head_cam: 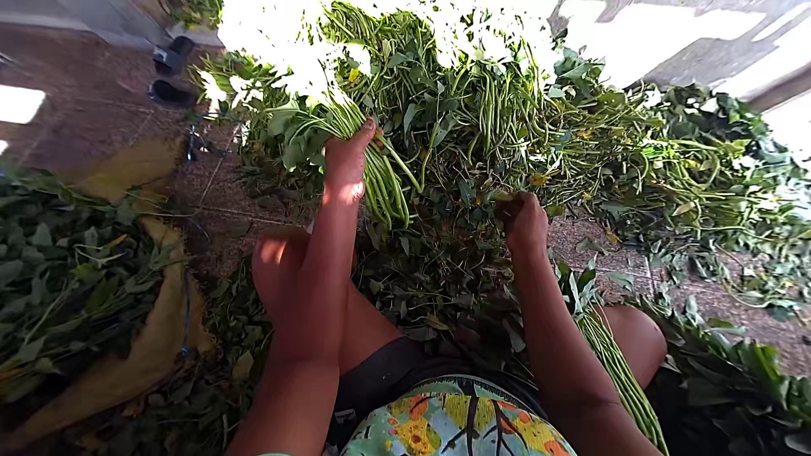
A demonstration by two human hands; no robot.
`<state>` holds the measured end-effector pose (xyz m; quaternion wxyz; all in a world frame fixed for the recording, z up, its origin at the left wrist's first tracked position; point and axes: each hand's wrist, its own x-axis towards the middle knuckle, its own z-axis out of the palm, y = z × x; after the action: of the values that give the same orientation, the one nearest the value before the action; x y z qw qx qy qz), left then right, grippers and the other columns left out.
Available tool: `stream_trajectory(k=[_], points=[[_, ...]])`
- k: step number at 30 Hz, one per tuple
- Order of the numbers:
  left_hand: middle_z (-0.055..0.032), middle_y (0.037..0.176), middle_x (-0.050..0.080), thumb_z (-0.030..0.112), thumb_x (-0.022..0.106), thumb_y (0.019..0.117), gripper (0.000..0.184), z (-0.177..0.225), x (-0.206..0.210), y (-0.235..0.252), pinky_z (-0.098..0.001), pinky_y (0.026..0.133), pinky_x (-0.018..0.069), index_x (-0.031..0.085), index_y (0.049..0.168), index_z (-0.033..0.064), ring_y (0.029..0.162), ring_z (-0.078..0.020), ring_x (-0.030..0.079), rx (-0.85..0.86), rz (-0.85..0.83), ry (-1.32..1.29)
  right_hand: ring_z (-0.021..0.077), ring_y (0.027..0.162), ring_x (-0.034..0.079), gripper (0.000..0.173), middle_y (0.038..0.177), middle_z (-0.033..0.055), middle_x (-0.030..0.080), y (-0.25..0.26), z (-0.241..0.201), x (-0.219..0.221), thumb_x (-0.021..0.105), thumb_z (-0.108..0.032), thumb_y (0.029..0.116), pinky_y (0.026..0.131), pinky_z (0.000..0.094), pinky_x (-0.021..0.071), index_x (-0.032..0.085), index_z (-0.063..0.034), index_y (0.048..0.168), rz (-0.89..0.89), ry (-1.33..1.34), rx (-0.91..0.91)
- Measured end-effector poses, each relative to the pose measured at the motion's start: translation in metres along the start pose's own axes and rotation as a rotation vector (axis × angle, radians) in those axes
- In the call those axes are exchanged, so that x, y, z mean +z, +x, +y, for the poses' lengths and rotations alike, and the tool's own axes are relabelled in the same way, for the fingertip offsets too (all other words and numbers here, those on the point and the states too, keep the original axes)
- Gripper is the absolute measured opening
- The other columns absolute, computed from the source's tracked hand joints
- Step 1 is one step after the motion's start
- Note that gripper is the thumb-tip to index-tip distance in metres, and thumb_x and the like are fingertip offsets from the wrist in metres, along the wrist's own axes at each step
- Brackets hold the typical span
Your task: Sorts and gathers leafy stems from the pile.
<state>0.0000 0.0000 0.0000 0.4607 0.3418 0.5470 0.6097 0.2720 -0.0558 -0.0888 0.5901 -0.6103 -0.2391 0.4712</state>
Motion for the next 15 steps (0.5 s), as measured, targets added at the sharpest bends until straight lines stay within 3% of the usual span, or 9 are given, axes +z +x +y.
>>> stream_trajectory(k=[2,4,6,8,11,13,15], points=[[-0.0044,0.088,0.072,0.015,0.064,0.1019,0.018,-0.009,0.013,-0.009,-0.0274,0.077,0.0589,0.063,0.114,0.0013,0.079,-0.0116,0.070,-0.057,-0.087,0.036,0.0171,0.105,0.065,0.033,0.121,0.0132,0.066,-0.016,-0.018,0.024,0.053,-0.011,0.1002,0.089,0.0364,0.0556,0.060,0.0023,0.129,-0.325,-0.357,-0.342],[-0.0053,0.091,0.073,0.017,0.066,0.1007,0.022,-0.014,0.024,-0.019,-0.0287,0.078,0.0590,0.064,0.116,0.0018,0.082,-0.0125,0.070,-0.146,-0.150,0.069,0.0317,0.119,0.061,0.045,0.134,0.0242,0.059,-0.032,-0.032,0.059,0.069,-0.012,0.0916,0.095,0.0439,0.0545,0.062,0.0016,0.133,-0.510,-0.598,-0.690],[-0.0065,0.104,0.070,0.020,0.067,0.1001,0.030,-0.015,0.026,-0.021,-0.0328,0.085,0.0574,0.061,0.125,0.0044,0.094,-0.0142,0.068,-0.256,-0.185,0.056,0.0383,0.112,0.065,0.033,0.123,0.0265,0.064,-0.035,-0.034,0.087,0.072,-0.008,0.0906,0.094,0.0501,0.0555,0.072,-0.0019,0.123,-0.551,-0.672,-0.930],[-0.0067,0.100,0.070,0.019,0.065,0.1010,0.025,-0.014,0.024,-0.017,-0.0319,0.078,0.0590,0.062,0.121,0.0045,0.087,-0.0148,0.068,-0.339,-0.131,-0.030,0.0354,0.101,0.069,0.017,0.109,0.0223,0.069,-0.029,-0.027,0.098,0.068,-0.007,0.0949,0.089,0.0476,0.0570,0.078,-0.0035,0.108,-0.488,-0.653,-1.070],[-0.0091,0.094,0.072,0.014,0.056,0.1049,0.017,-0.011,0.013,-0.009,-0.0325,0.076,0.0612,0.059,0.118,0.0022,0.083,-0.0175,0.072,-0.316,-0.068,-0.169,0.0345,0.094,0.069,0.015,0.103,0.0221,0.068,-0.030,-0.020,0.085,0.064,-0.006,0.0971,0.085,0.0480,0.0577,0.077,0.0000,0.102,-0.599,-0.748,-0.973],[-0.0082,0.091,0.073,0.008,0.058,0.1034,0.013,-0.008,0.005,-0.004,-0.0326,0.080,0.0619,0.058,0.114,0.0005,0.084,-0.0172,0.073,-0.110,-0.032,-0.140,0.0377,0.097,0.069,0.017,0.105,0.0235,0.068,-0.030,-0.023,0.065,0.062,-0.008,0.1002,0.089,0.0543,0.0567,0.074,0.0020,0.105,-0.856,-1.021,-0.682],[-0.0050,0.093,0.072,0.003,0.070,0.0940,0.021,-0.004,-0.002,0.001,-0.0338,0.086,0.0607,0.060,0.112,0.0008,0.088,-0.0153,0.072,0.187,-0.004,-0.036,0.0397,0.100,0.068,0.027,0.105,0.0243,0.069,-0.007,-0.025,0.051,0.056,-0.019,0.1064,0.091,0.0586,0.0520,0.071,0.0028,0.111,-1.045,-1.287,-0.403]])
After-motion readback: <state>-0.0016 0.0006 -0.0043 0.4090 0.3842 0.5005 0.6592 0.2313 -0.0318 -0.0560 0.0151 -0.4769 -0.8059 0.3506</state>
